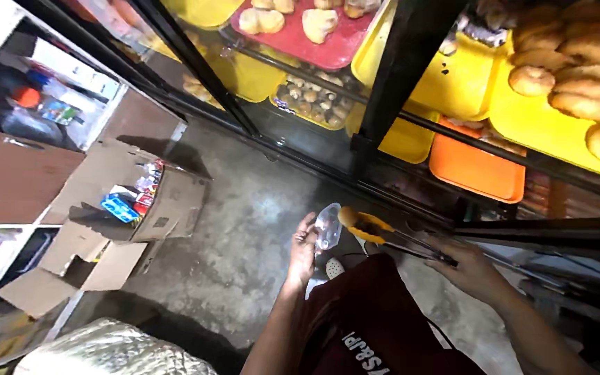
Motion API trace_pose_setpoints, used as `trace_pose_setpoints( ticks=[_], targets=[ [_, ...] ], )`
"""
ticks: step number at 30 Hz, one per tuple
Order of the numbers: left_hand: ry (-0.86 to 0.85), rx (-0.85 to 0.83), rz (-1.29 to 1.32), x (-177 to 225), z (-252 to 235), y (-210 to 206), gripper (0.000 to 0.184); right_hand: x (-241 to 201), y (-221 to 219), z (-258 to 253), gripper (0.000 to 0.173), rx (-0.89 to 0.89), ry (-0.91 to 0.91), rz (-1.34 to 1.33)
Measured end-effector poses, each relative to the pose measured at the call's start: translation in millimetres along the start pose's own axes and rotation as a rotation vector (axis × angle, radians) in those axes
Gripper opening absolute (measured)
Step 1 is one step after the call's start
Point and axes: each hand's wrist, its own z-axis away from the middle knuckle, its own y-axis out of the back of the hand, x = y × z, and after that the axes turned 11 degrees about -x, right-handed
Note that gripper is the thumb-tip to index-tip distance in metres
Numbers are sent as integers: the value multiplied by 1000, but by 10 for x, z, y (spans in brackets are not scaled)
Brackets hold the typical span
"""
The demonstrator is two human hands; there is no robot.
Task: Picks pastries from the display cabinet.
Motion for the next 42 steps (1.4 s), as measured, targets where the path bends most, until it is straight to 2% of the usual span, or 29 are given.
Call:
trace_pose_setpoints(
  ticks=[3, 7, 10, 12, 15, 18, 20, 22, 24, 27, 29, 30, 33, 35, 38, 42],
  targets=[
    [-52, 53, -160, -7, 41, -84, 20, -186, 15, 42, 42, -44, 30, 195],
    [-252, -29, -532, -144, 63, -135, 16, -314, -76, 29, 41, -1, 78, 376],
    [-364, -85, -786, -219, 140, -205, 17, -351, -150, -6, 42, -48, 29, 355],
    [-414, -79, -886, -279, 228, -229, 18, -348, -184, -33, 44, -109, -53, 204],
    [-438, -61, -943, -317, 355, -203, 19, -268, -238, -61, 43, -175, -160, -267],
    [-454, -54, -960, -387, 418, -133, 18, -145, -408, -81, 40, -287, -174, -698],
    [-509, -67, -996, -426, 448, -122, 16, -128, -513, -123, 41, -342, -181, -771],
    [-547, -98, -1032, -410, 483, -173, 16, -179, -579, -179, 40, -290, -197, -562],
    [-505, -129, -1036, -378, 471, -227, 17, -302, -538, -211, 45, -282, -217, -249],
    [-275, -126, -1030, -281, 335, -234, 22, -578, -445, -219, 47, -346, -169, 174],
    [-183, -150, -1077, -257, 221, -212, 26, -778, -389, -251, 47, -403, -153, 327],
    [-193, -177, -1096, -256, 197, -228, 26, -860, -372, -280, 46, -422, -140, 365],
    [-382, -315, -1142, -276, 282, -371, 21, -1023, -403, -394, 37, -444, -128, 394],
    [-421, -341, -1160, -280, 348, -465, 19, -1074, -458, -450, 37, -411, -148, 397],
    [-284, -229, -1056, -303, 249, -417, 21, -1096, -356, -404, 44, -403, -189, 400],
    [-152, -158, -890, -253, 140, -276, 21, -940, 86, -121, 49, -415, -242, 323]
  ],
)
